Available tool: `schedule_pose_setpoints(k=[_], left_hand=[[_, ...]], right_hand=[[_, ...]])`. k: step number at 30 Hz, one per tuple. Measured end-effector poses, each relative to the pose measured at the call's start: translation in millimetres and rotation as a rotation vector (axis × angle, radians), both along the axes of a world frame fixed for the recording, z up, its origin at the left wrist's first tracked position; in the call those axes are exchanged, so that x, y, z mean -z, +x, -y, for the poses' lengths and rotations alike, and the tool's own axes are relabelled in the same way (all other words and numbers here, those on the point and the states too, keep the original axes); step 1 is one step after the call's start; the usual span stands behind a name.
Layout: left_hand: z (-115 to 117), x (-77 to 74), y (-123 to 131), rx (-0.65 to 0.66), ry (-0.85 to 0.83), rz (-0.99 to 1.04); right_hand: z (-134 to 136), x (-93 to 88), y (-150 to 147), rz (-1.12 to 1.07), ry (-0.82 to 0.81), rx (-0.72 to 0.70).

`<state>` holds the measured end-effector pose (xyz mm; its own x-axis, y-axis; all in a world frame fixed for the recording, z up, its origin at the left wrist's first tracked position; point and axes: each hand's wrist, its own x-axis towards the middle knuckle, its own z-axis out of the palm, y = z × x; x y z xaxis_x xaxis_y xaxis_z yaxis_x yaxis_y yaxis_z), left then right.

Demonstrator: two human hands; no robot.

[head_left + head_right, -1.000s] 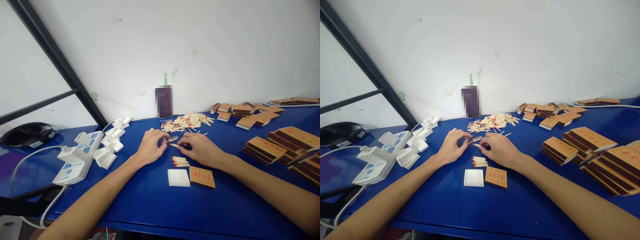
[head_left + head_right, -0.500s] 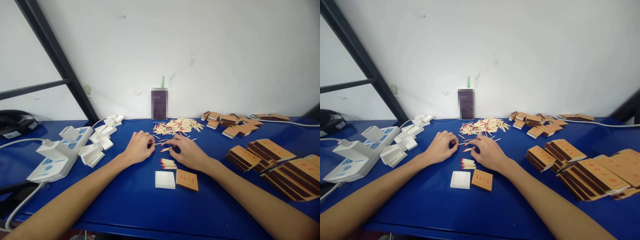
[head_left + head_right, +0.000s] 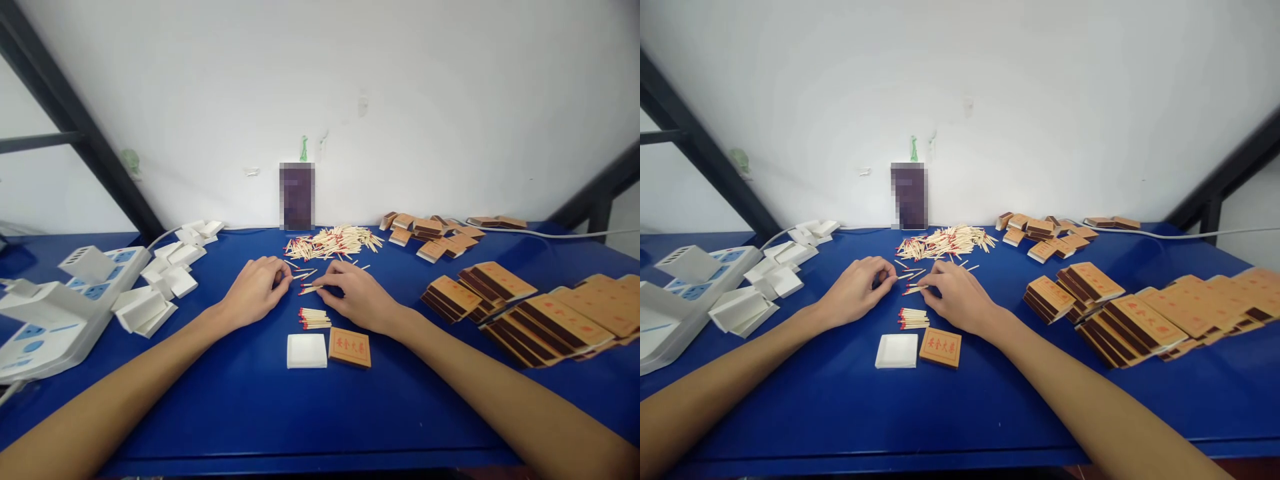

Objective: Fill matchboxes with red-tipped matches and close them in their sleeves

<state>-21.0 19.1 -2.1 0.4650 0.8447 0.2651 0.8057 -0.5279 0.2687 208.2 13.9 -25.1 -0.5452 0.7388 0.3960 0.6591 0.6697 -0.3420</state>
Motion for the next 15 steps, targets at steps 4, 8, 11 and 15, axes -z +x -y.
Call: schedule_pose_setpoints(k=[4, 8, 11, 15], left_hand=[[3.6, 3.0, 7.0, 0.033, -0.012, -0.010], [2.1, 5.9, 7.6, 0.064, -0.046, 0.007], [0.7, 5.1, 5.9, 0.151, -0.094, 0.040], [2.0, 1.7, 4.6, 0.242, -0.148, 0.087]], right_hand=[[-1.8, 1.0, 3.4, -0.051, -0.008, -0.052], [-2.1, 1.5, 2.9, -0.060, -0.021, -0.103], [-1.1, 2.1, 1.4, -0.074, -0.022, -0.099], [0.8, 2.4, 0.9, -0.077, -0.016, -0.054]])
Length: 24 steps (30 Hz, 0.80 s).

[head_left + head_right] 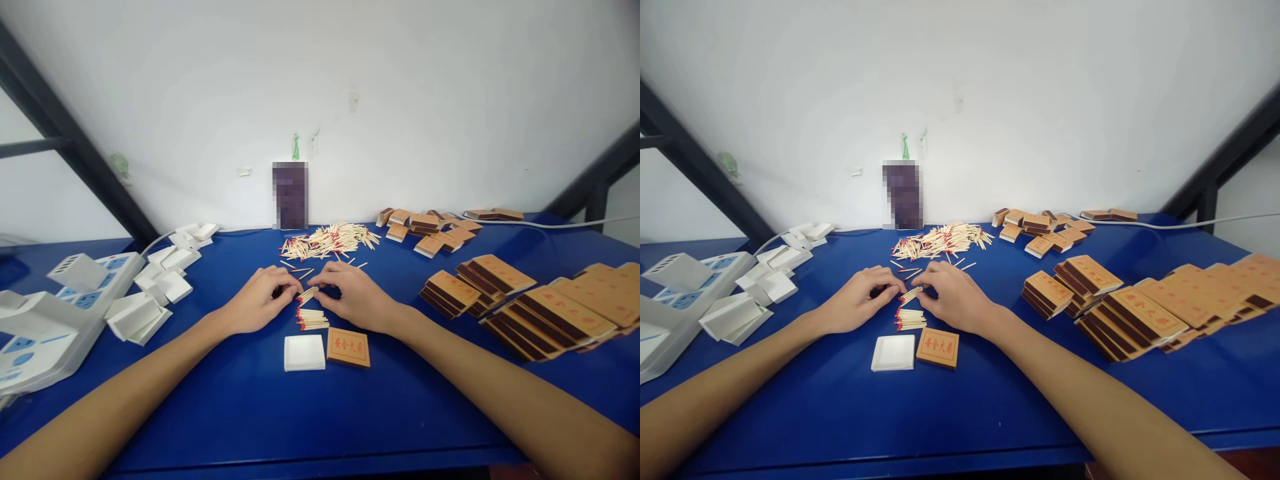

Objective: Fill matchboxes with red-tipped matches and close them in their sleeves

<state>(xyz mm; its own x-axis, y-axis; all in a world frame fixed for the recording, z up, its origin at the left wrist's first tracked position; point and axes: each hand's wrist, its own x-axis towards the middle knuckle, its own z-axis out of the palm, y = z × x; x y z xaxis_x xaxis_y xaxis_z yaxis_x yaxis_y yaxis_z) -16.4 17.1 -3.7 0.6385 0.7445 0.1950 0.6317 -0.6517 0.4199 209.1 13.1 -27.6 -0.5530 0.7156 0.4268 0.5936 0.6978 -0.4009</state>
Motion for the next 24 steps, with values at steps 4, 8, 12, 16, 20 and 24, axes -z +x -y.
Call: schedule_pose_setpoints(k=[4, 8, 12, 16, 20, 24], left_hand=[[1.4, -0.7, 0.3, -0.007, 0.019, 0.015], [-0.2, 3.8, -0.4, -0.099, 0.089, 0.043], [-1.1, 9.7, -2.3, -0.180, 0.181, -0.053], [0.4, 10.5, -3.2, -0.211, 0.222, -0.092], [2.9, 6.1, -2.4, -0.103, 0.196, -0.104], [4.9, 1.9, -0.9, -0.041, 0.181, -0.147]], right_hand=[[1.2, -1.1, 0.5, 0.015, -0.025, 0.004], [1.2, -4.7, 0.2, 0.028, -0.057, 0.035], [2.6, -8.1, -1.7, 0.051, -0.082, 0.097], [6.2, -11.9, -5.2, 0.077, -0.068, 0.148], [4.7, -24.0, 2.0, 0.049, -0.029, 0.245], [-4.5, -37.5, 24.6, 0.190, 0.024, 0.415]])
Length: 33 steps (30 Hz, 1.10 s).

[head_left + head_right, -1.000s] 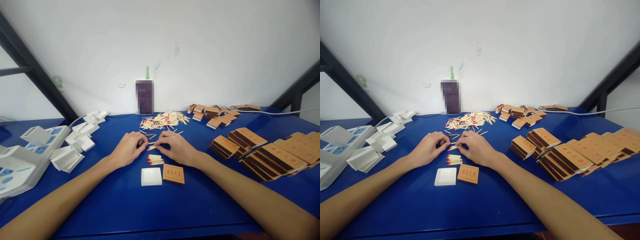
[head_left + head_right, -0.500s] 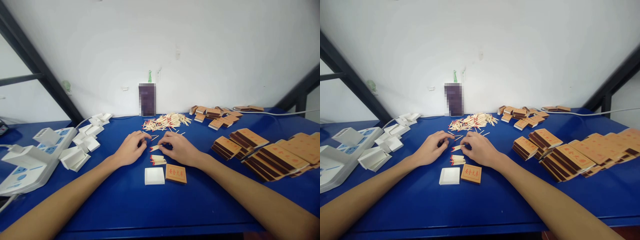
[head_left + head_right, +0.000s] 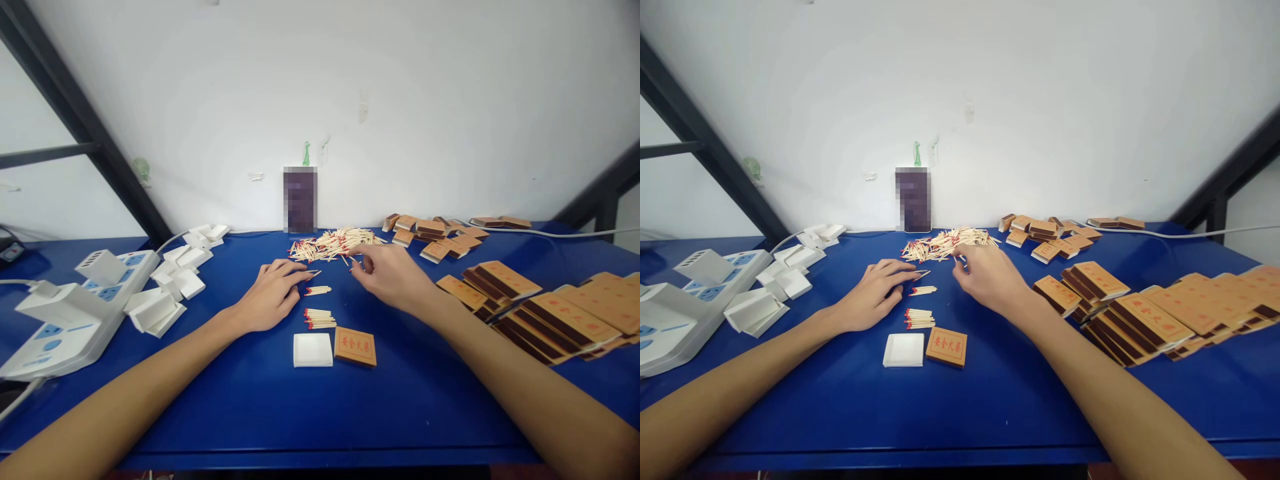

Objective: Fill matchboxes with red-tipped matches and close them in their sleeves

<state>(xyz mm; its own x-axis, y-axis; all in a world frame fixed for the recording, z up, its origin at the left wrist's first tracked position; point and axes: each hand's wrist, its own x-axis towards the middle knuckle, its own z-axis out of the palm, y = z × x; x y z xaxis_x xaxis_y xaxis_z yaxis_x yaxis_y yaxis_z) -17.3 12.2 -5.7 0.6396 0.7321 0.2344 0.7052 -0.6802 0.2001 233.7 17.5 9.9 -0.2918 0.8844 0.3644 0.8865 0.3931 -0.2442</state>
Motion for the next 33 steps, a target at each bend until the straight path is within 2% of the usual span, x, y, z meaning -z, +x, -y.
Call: schedule_pose_setpoints(k=[3, 5, 9, 15, 20, 28, 33], left_hand=[[0.4, -0.8, 0.6, 0.002, -0.006, -0.021], [0.4, -0.5, 0.8, 0.000, -0.004, -0.024], [0.1, 1.4, 0.8, -0.009, 0.002, -0.006], [-1.7, 5.9, 0.3, -0.118, 0.031, 0.046], [-2.2, 7.3, 0.8, -0.136, 0.010, 0.021], [-3.6, 8.1, 1.4, -0.142, -0.018, 0.025], [-2.3, 7.5, 2.0, -0.206, -0.033, 0.043]], right_hand=[[-5.3, -1.2, 12.9, 0.204, -0.056, 0.036], [-6.3, 1.2, 15.4, 0.262, -0.124, 0.030], [-6.3, 6.5, 13.2, 0.281, -0.172, 0.021], [-11.2, 11.0, 16.7, 0.320, -0.122, 0.025], [-13.9, 9.9, 17.9, 0.322, -0.110, -0.009], [-16.1, 17.8, -3.2, 0.226, -0.035, -0.140], [-25.4, 15.0, -23.6, 0.299, -0.002, -0.141]])
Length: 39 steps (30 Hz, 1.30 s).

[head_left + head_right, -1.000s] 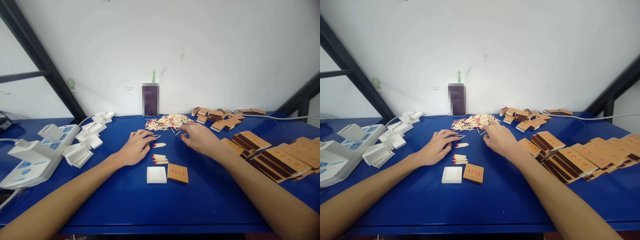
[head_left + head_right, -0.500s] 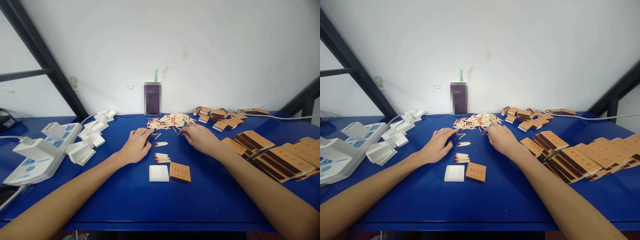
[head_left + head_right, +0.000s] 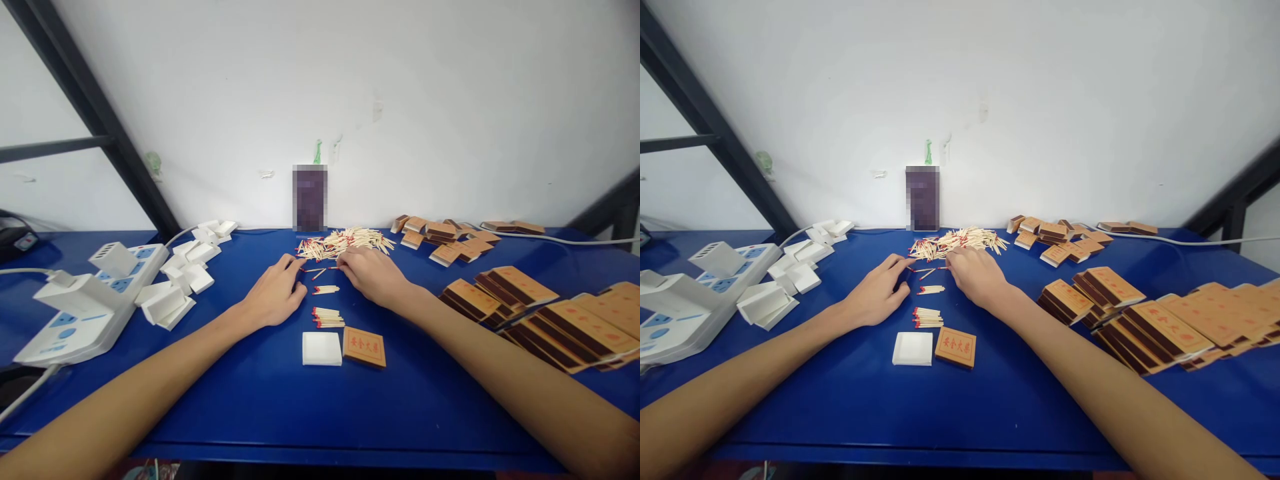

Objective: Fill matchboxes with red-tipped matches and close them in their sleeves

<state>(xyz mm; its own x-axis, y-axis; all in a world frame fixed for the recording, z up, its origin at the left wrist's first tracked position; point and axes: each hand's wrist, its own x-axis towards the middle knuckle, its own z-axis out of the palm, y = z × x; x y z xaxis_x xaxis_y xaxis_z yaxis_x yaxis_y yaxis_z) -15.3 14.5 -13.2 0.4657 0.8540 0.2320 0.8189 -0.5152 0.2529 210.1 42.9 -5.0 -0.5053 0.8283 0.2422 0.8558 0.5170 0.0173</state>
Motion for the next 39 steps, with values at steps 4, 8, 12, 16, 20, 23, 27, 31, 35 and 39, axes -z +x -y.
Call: schedule_pose_setpoints(k=[4, 8, 12, 16, 20, 23, 27, 31, 35, 39], left_hand=[[3.9, -3.1, 2.0, -0.061, 0.042, -0.045], [7.5, -7.0, 4.0, -0.101, 0.110, -0.138], [6.5, -8.7, 1.9, -0.096, 0.137, -0.197], [1.9, -8.1, -3.4, -0.101, 0.103, -0.132], [-2.9, -8.0, -8.2, -0.138, 0.038, -0.064], [-7.0, -7.1, -12.1, -0.157, 0.010, -0.032], [-12.5, -3.7, -18.2, -0.143, 0.038, -0.042], [-16.3, -1.5, -21.8, -0.143, 0.058, -0.037], [-19.1, -1.8, -22.9, -0.142, 0.057, -0.021], [-19.8, -3.4, -22.6, -0.159, 0.043, -0.007]], right_hand=[[-8.7, -5.3, -12.7, 0.117, 0.052, -0.051], [-14.2, -7.6, -19.6, 0.164, 0.094, -0.118], [-18.7, -8.1, -19.7, 0.094, 0.088, -0.140], [-25.1, -7.6, -21.6, -0.020, 0.006, -0.221], [-30.4, -6.8, -26.9, -0.109, -0.036, -0.294], [-30.9, -7.6, -26.7, -0.165, -0.067, -0.319], [-26.7, -7.2, -16.4, -0.254, -0.091, -0.278], [-17.6, -1.2, -6.0, -0.252, -0.117, -0.286], [-8.5, 4.6, -5.5, -0.231, -0.103, -0.354], [-5.4, 7.0, -9.2, -0.219, -0.086, -0.377]])
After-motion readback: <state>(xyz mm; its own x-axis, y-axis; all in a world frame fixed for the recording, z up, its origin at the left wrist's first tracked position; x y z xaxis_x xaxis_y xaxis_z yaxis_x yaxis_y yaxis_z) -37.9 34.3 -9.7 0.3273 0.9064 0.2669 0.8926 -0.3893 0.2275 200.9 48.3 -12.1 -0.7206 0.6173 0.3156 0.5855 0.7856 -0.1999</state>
